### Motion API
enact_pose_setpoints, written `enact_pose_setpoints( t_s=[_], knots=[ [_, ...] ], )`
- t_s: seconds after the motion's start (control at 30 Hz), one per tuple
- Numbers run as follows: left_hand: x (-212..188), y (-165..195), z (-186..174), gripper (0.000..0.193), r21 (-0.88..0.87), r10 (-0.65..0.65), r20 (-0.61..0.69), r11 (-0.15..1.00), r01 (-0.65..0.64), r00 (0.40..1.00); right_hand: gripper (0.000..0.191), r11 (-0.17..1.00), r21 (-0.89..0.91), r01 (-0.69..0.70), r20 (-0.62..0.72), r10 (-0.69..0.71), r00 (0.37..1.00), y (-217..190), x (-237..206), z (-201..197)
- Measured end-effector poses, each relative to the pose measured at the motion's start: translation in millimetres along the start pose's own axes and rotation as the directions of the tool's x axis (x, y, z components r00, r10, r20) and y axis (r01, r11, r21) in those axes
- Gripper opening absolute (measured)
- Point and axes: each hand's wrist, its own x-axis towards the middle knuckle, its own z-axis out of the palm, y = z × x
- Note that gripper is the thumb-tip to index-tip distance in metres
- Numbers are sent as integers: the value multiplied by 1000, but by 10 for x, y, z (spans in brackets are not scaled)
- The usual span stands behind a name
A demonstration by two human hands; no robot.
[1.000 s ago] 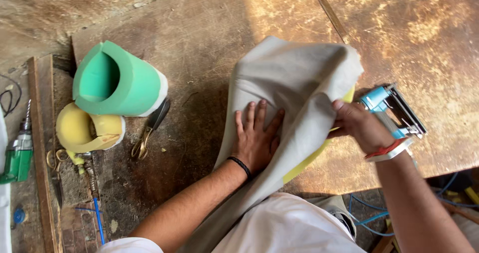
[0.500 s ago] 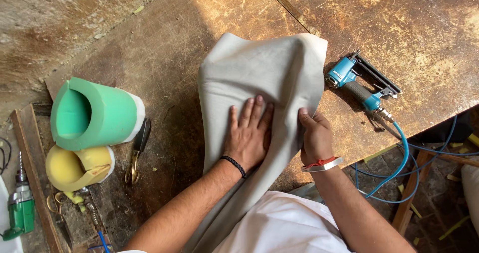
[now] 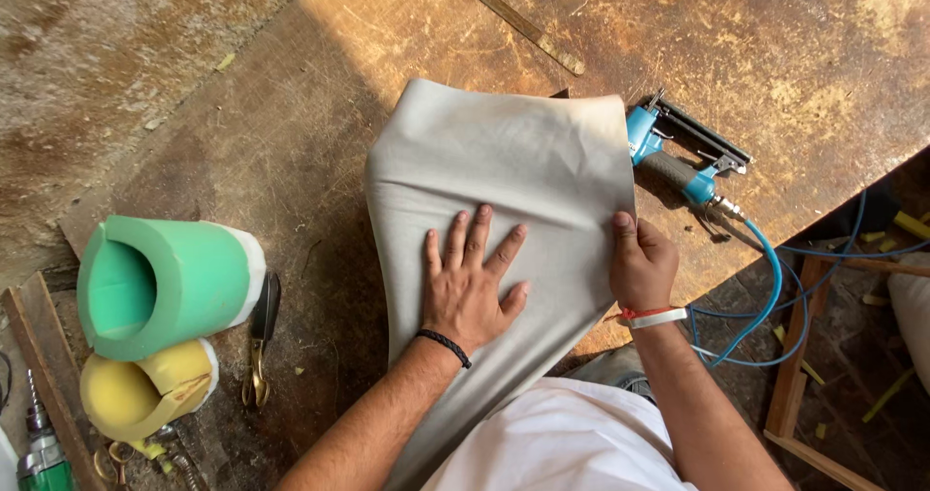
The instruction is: The person staples gray fabric onto a foam seat using a pneumatic staple gun, smoothing and trimming excess fabric with scissors. The person repeatedly adjusts the fabric and secures it around the edges of the seat.
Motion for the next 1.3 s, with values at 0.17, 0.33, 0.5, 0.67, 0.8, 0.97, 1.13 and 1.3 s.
enact_pose_setpoints(
  t_s=[0.17,0.33,0.5,0.67,0.8,0.97,1.13,1.3],
  knots=[
    [-22,50,43,80,-22,2,-3,1000,-2,1000,44,982,-82,169,-25,-172,985,356,19,159],
    [16,70,66,77,-43,-13,-46,999,11,999,49,967,224,120,5,-124,992,658,116,520],
    [92,558,107,81,122,-133,-66,983,140,989,47,943,300,145,-70,-130,989,640,64,610],
    [256,864,93,82,194,-159,16,969,153,987,44,913,397,95,4,-105,994,507,124,557],
    [434,1125,110,89,203,-223,131,960,194,966,42,899,424,109,64,-150,987,418,225,543],
    [561,1327,224,96,221,-365,128,917,332,922,38,953,225,201,235,-254,938,296,469,182],
    [584,1532,327,98,254,-445,93,876,411,891,38,634,-520,572,364,-441,820,292,1287,-865],
    [536,1667,361,100,266,-451,89,870,416,888,81,459,-697,551,524,-199,828,258,1779,-941]
  ],
)
